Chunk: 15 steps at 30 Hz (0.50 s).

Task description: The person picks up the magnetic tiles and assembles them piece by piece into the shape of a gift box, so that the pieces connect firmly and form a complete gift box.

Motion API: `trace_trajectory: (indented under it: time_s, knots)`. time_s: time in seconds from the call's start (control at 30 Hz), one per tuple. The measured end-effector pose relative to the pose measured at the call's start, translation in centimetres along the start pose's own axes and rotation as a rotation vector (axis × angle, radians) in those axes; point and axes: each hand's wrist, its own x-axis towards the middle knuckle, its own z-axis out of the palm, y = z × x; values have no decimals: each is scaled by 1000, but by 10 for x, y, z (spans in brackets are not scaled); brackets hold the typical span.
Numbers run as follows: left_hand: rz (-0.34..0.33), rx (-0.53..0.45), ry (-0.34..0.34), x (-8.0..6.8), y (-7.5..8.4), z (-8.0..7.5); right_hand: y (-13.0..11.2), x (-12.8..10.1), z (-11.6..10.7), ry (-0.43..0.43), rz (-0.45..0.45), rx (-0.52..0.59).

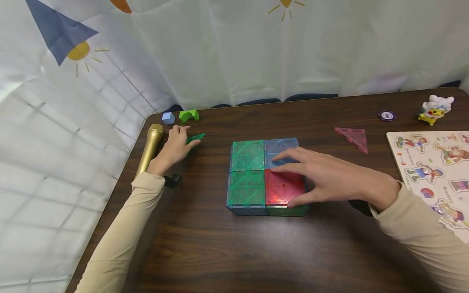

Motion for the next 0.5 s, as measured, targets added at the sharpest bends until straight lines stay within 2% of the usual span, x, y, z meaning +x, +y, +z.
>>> trace_trajectory:
  time_s: [0.07,0.13,0.5]
  knots:
    - [-43,36,-47,3,-8,0,0,0,0,-2,-1,1]
    - [-71,31,-58,4,-12,0,0,0,0,-6,1,2]
    - [-99,-146,18,-3,-13,0,2,-3,-2,-23,24,23]
